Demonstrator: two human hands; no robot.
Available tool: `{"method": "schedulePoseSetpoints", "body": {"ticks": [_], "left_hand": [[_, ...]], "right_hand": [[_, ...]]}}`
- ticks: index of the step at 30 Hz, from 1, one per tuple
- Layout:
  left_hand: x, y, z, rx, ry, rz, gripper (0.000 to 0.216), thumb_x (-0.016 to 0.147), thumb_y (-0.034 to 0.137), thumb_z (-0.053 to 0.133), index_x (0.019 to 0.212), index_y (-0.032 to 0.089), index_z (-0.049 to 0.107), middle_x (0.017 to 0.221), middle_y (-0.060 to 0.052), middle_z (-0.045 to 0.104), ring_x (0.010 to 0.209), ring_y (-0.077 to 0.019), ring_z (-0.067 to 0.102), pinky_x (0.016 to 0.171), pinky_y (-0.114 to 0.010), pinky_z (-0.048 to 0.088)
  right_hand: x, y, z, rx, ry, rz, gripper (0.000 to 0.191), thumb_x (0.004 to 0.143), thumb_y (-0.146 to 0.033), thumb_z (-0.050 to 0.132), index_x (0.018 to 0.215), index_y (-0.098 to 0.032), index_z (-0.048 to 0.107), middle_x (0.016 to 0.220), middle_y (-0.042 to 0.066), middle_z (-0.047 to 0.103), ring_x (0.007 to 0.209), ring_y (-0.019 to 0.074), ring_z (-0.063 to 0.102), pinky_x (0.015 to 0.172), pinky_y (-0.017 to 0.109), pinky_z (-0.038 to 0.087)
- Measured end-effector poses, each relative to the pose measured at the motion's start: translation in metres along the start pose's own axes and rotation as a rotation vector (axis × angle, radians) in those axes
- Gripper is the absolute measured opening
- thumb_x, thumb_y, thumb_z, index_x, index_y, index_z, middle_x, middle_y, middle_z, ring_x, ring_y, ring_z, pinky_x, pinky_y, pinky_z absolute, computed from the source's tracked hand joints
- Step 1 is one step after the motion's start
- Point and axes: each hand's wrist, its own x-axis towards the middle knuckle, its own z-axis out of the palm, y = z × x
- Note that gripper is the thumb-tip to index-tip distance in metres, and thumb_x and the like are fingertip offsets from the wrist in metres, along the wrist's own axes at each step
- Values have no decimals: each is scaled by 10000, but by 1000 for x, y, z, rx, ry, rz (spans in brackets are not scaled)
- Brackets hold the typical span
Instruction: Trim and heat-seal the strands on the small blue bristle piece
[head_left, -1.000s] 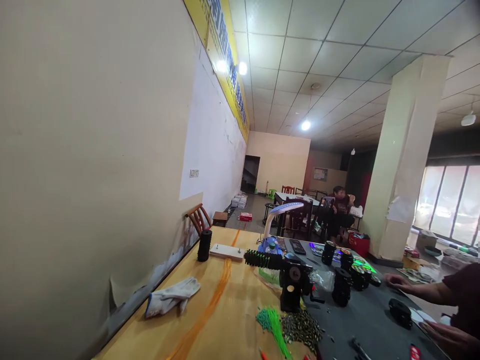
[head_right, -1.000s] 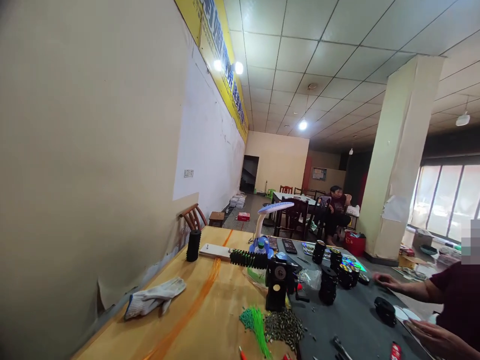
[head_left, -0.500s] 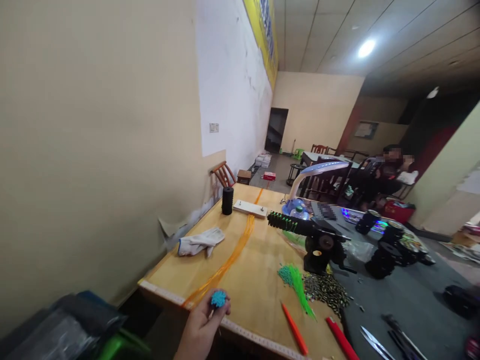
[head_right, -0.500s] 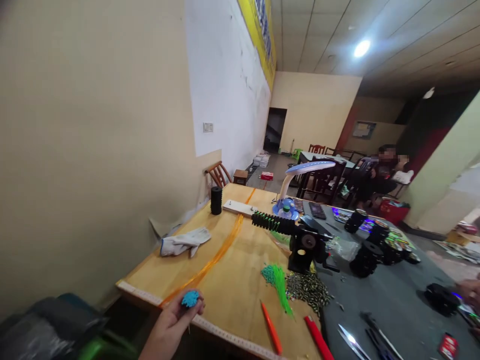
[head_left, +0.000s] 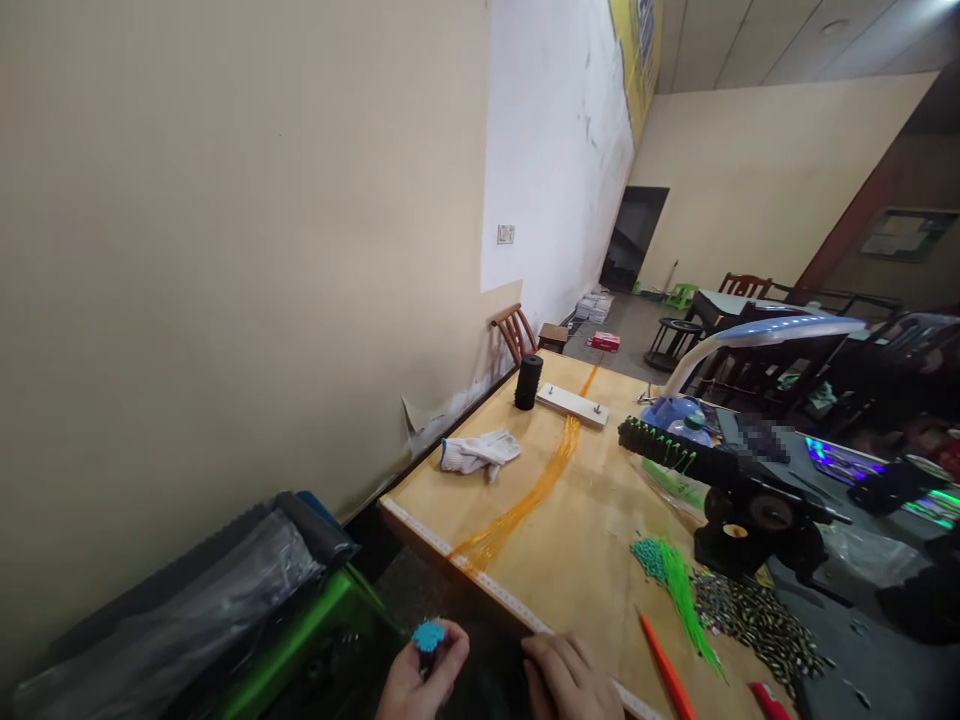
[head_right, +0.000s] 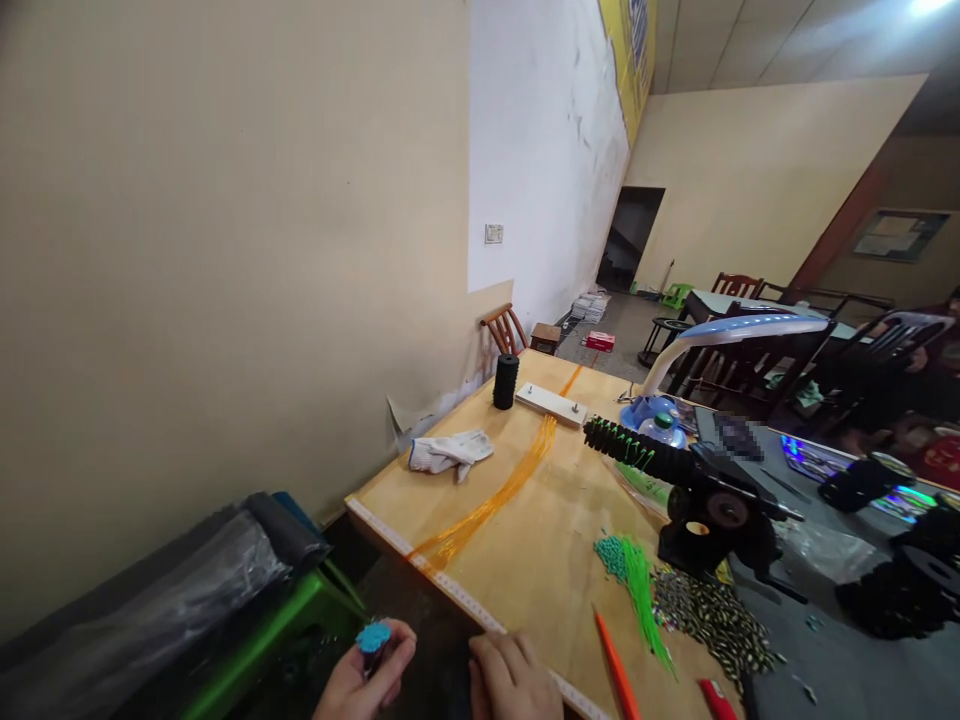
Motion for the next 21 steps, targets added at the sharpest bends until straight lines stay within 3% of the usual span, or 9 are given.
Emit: {"method": "schedulePoseSetpoints", "body": {"ticks": [1, 6, 11, 14, 16, 18, 21], "left_hand": [[1, -5, 1, 5, 5, -5, 508, 537, 610, 754, 694, 143, 633, 499, 69, 428, 430, -62, 300, 410, -195, 218], [4, -11, 11, 49, -3, -80, 529, 526, 653, 720, 706, 160, 655, 438, 83, 402, 370, -69, 297, 366, -204, 233], [9, -16, 20, -13, -59, -211, 604, 486, 681, 721, 770, 150, 668, 378, 113, 326, 341, -59, 254, 347, -191, 188], [14, -17, 20, -62, -49, -247, 655, 463, 674, 738, 835, 140, 666, 378, 133, 288, 348, -45, 232, 356, -173, 169], [16, -15, 18, -48, -10, -215, 620, 498, 655, 735, 840, 142, 666, 387, 125, 321, 351, -53, 269, 357, -176, 208], [18, -13, 15, 6, 21, -107, 533, 543, 612, 737, 797, 148, 669, 443, 78, 458, 397, -88, 395, 391, -198, 322], [20, -9, 11, 95, 47, 102, 440, 578, 532, 752, 791, 156, 670, 664, -12, 653, 593, -165, 573, 577, -252, 479]], "right_hand": [[12, -1, 0, -43, -17, -64, 231, 881, -150, 485, 1078, -200, 594, 899, 49, 701, 784, 177, 633, 697, 268, 547], [53, -11, 11, -235, -62, -77, 313, 833, -131, 477, 1124, -177, 583, 1079, 96, 670, 945, 262, 595, 778, 391, 538], [54, -12, 34, -234, -11, -72, 262, 832, -108, 476, 1047, -183, 607, 994, 57, 697, 882, 253, 585, 738, 384, 496], [47, -9, 35, -209, 24, -76, 257, 880, -122, 421, 1044, -176, 611, 981, 57, 695, 873, 235, 578, 752, 363, 474], [44, -8, 30, -205, 30, -87, 281, 905, -136, 384, 1073, -174, 607, 997, 57, 695, 891, 227, 576, 768, 350, 463], [43, -8, 24, -206, 23, -104, 298, 919, -149, 364, 1100, -171, 600, 1013, 56, 695, 905, 222, 578, 780, 344, 457], [43, -9, 18, -201, 9, -122, 308, 926, -160, 353, 1122, -164, 590, 1043, 64, 689, 923, 218, 583, 797, 344, 458]]}}
